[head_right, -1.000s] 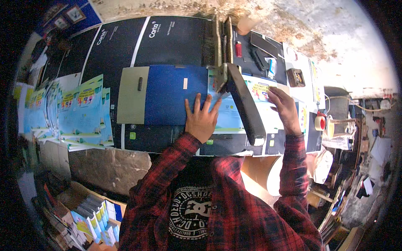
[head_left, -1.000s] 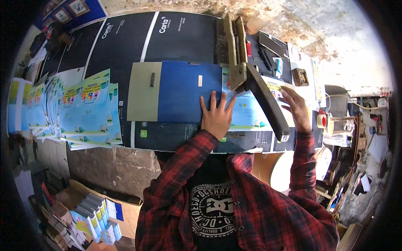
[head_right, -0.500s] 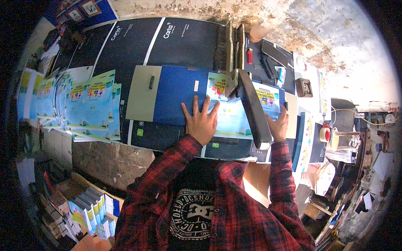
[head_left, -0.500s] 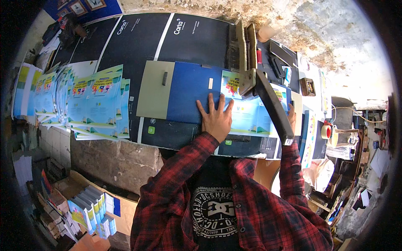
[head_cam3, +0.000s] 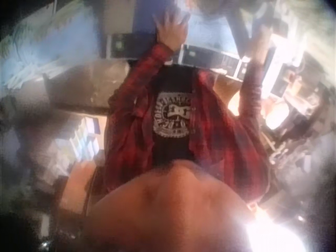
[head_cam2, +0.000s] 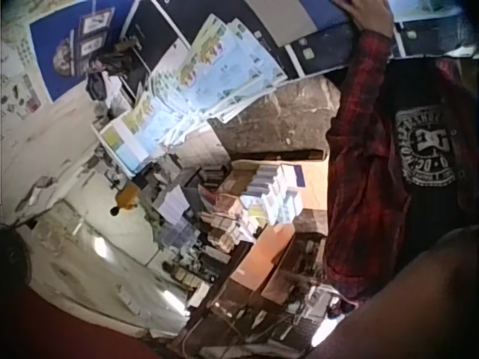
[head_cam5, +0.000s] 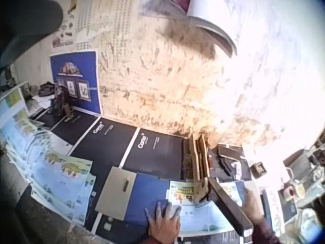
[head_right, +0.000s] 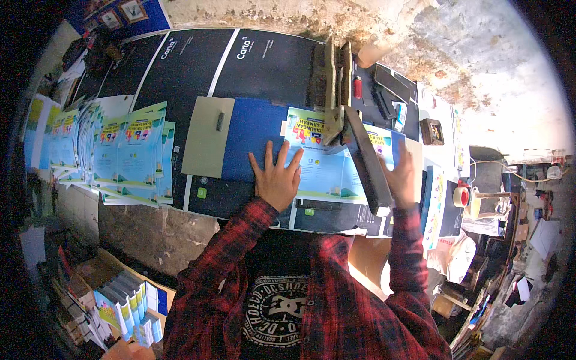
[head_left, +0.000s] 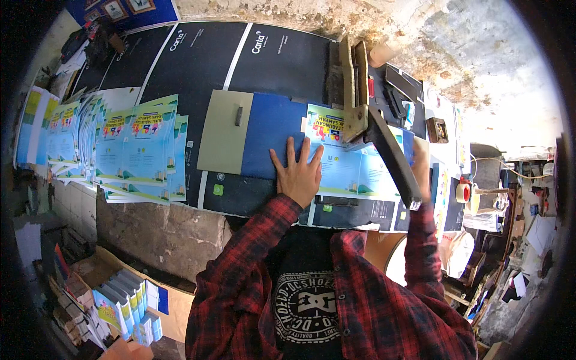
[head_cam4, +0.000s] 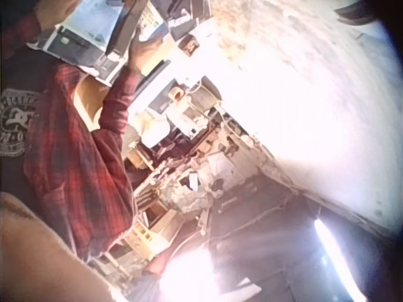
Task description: The person uses a manual binding machine to staple the spine of a booklet. They repeatedly place the booklet into the machine, press down the handle to secure the staples, and then remove the finished item. The person also uses a utility knife to trim the edges of the booklet and a marker to write on the cover.
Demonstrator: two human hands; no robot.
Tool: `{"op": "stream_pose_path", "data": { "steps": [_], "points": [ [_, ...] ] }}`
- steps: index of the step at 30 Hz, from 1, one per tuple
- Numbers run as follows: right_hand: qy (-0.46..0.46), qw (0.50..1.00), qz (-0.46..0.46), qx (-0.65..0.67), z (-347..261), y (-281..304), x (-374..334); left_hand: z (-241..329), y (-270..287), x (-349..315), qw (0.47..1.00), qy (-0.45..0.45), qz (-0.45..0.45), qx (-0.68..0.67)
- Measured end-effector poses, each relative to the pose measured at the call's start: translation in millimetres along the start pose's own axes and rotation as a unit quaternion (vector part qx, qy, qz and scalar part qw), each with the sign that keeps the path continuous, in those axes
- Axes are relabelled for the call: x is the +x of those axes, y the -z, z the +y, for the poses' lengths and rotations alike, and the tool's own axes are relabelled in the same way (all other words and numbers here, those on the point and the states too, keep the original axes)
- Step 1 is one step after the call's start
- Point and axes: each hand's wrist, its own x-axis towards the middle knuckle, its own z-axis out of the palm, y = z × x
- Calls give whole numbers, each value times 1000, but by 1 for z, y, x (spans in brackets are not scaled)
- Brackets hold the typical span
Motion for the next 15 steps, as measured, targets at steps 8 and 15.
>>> {"op": "stream_pose_path", "data": {
  "steps": [8, 15],
  "points": [
    [6, 990, -123, 69, -193, 99, 52, 2, -6, 0, 1000, 18, 10, -15],
    [58, 987, -149, -28, -187, 20, -26, 2, -6, -1, 999, 28, 17, -31]
  ]
}}
